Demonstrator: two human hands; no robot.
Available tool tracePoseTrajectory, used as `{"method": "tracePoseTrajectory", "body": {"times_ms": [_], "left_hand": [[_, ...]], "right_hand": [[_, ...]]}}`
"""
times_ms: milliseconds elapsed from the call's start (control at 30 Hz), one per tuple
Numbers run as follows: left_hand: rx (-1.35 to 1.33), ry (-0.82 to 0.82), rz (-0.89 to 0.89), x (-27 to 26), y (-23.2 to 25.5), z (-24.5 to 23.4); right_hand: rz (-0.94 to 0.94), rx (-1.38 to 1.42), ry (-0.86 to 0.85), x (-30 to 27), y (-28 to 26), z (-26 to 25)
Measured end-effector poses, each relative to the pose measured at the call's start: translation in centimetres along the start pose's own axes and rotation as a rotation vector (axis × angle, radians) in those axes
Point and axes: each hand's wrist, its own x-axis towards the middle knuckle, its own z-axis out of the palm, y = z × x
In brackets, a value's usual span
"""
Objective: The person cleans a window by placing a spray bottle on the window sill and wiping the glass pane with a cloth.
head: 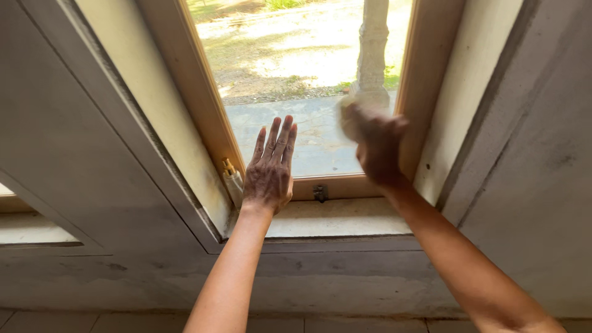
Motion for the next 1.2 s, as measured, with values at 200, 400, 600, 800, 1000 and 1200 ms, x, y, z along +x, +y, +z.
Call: {"method": "tracePoseTrajectory", "body": {"times_ms": [200,400,600,800,1000,1200], "left_hand": [[0.144,0.070,0.017,0.4,-2.6,-2.0],[0.188,0.070,0.072,0.1,-6.6,-4.4],[0.315,0.109,0.085,0.2,-9.9,-6.1],[0.462,0.090,0.093,0.9,-12.8,-6.5],[0.265,0.025,0.092,1.3,-13.5,-6.0],[0.468,0.074,0.146,0.7,-14.7,-4.7]], "right_hand": [[0.069,-0.065,0.148,2.7,-1.0,2.8],[0.060,-0.016,0.197,5.0,-1.6,3.1],[-0.274,0.130,0.172,10.1,-4.9,3.7],[-0.077,0.058,0.436,16.2,-7.6,2.0],[-0.209,0.407,-0.270,15.4,-10.6,1.9],[-0.096,0.086,0.244,19.8,-10.9,1.4]]}}
